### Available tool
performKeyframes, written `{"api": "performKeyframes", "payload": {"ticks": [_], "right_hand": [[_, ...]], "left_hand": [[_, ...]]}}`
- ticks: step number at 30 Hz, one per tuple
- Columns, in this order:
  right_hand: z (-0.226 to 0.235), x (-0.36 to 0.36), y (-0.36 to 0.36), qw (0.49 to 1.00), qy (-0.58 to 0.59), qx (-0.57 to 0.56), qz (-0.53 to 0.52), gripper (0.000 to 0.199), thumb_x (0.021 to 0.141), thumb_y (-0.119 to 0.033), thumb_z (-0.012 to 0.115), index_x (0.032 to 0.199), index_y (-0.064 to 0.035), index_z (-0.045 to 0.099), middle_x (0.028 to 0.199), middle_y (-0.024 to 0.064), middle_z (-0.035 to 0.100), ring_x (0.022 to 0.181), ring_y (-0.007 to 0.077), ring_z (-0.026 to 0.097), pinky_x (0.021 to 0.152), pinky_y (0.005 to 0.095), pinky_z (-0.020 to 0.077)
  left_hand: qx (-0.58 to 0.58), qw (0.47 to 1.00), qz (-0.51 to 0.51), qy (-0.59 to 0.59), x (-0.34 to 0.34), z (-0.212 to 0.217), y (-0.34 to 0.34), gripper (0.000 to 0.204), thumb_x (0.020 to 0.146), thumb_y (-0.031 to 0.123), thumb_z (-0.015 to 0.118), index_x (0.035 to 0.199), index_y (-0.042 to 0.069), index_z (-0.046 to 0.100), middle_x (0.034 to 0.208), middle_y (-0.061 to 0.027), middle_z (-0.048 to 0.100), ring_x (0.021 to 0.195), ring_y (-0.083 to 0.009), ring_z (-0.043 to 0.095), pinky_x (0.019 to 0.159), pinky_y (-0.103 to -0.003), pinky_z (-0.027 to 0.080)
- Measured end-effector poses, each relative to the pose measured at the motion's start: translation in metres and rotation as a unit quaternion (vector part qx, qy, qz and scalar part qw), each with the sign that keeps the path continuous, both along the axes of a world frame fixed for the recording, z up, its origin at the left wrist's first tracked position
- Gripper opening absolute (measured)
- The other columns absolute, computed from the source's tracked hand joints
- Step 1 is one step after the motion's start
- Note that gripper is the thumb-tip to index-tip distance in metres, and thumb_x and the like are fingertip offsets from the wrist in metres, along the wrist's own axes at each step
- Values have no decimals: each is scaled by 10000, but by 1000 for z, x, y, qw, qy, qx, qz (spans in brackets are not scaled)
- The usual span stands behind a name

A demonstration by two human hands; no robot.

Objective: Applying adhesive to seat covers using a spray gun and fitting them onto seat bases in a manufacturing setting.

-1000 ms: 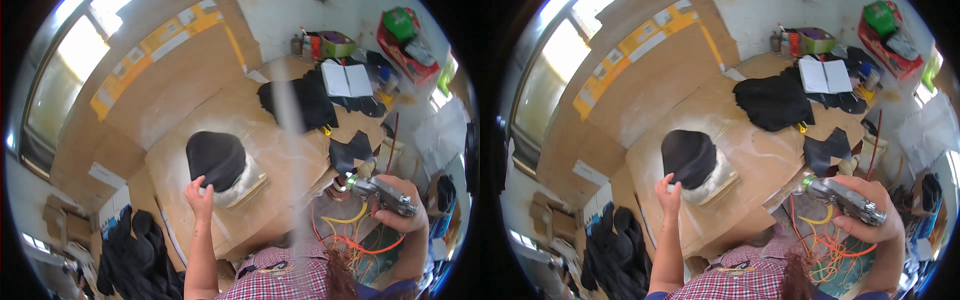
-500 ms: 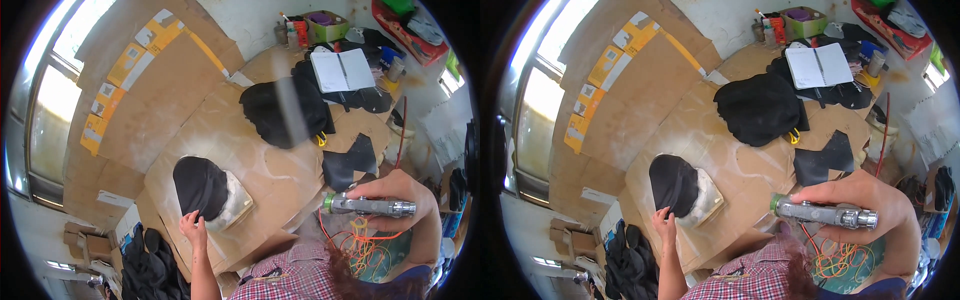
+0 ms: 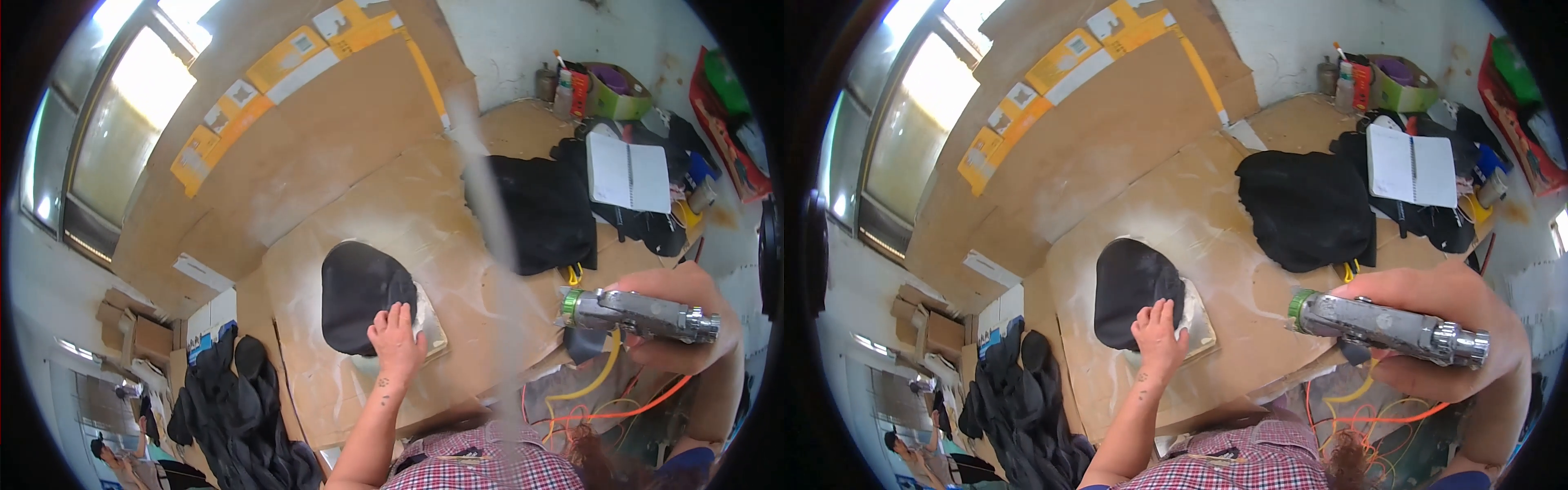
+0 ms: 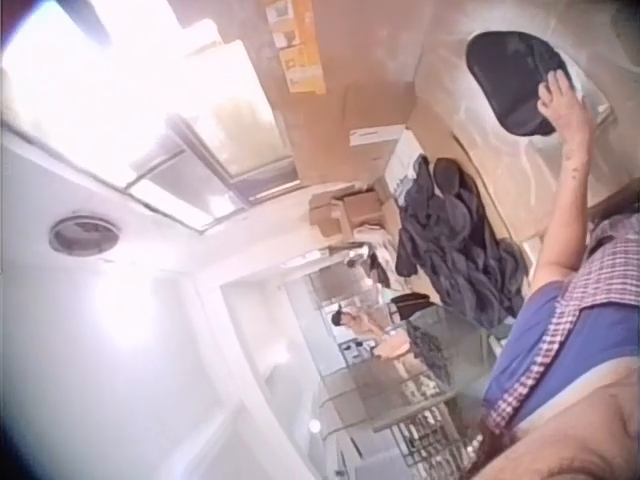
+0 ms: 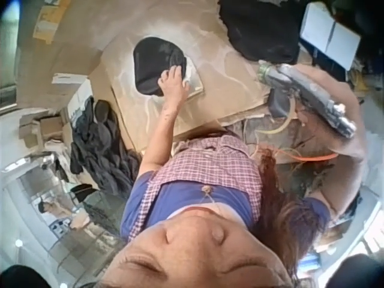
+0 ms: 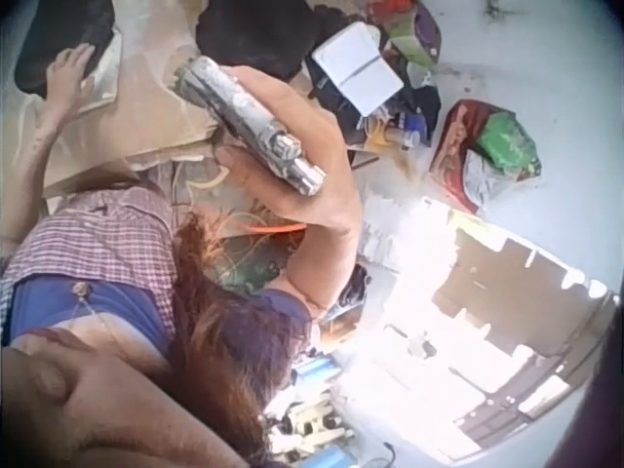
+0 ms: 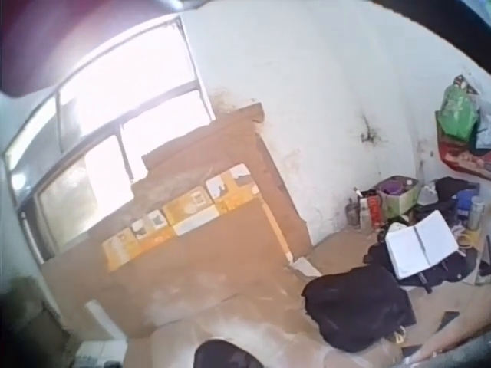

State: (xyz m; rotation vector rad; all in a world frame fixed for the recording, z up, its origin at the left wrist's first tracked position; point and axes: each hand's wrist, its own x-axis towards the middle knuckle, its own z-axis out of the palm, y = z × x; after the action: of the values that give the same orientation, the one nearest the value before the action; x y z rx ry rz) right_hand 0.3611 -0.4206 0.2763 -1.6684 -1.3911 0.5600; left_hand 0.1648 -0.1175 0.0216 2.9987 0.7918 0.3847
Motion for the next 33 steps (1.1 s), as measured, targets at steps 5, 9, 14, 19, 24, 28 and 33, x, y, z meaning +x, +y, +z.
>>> {"api": "performKeyframes", "payload": {"ticks": [5,9,14,19,24,28,33], "right_hand": [[11,-18,32,998,-25,-33,-53,479,665,-41,675,1132,-10,571,842,102,670,651,180,642,615,260,491],[7,-47,63,996,44,-11,-71,509,666,-45,676,1158,-8,553,893,97,662,721,143,625,671,259,479],[11,-102,94,994,74,-18,-85,485,704,-33,675,1167,7,538,945,84,648,840,106,591,751,245,463],[17,-160,133,983,107,-47,-145,494,737,10,643,1210,11,500,903,36,608,794,82,530,736,245,456],[35,-227,157,993,-69,-77,-56,514,649,1,653,1152,14,548,883,51,606,708,117,572,631,246,466],[63,-296,169,981,-142,-131,-26,504,651,-33,682,1142,-17,569,833,99,670,656,186,653,608,248,493],[71,-357,213,963,-225,-143,-42,529,640,-21,678,1154,-9,554,856,115,673,690,220,666,631,265,507]], "left_hand": [[-16,1000,20,-8,3,2,-4,603,657,206,692,1203,38,498,1269,-112,473,1137,-308,402,912,-442,324],[-87,988,-45,-118,-11,1,2,568,665,177,684,1187,34,509,1250,-127,486,1154,-326,402,944,-442,320],[-117,968,-20,-222,-69,4,19,545,714,168,656,1211,15,490,1297,-184,436,1246,-379,334,1045,-488,233],[-126,981,-42,-144,-88,-14,31,620,737,254,648,1260,-3,438,1337,-233,376,1278,-407,287,1072,-517,176],[-148,976,-85,-136,-79,-21,41,656,717,262,657,1245,-43,417,1338,-267,354,1279,-430,281,1081,-507,177],[-148,974,-102,-138,-78,-14,47,673,702,251,669,1234,-67,409,1345,-282,331,1281,-438,272,1077,-503,186],[-115,983,-88,-116,-59,-25,51,532,773,207,561,1213,-70,452,1325,-247,389,1270,-411,306,1080,-480,195]]}}
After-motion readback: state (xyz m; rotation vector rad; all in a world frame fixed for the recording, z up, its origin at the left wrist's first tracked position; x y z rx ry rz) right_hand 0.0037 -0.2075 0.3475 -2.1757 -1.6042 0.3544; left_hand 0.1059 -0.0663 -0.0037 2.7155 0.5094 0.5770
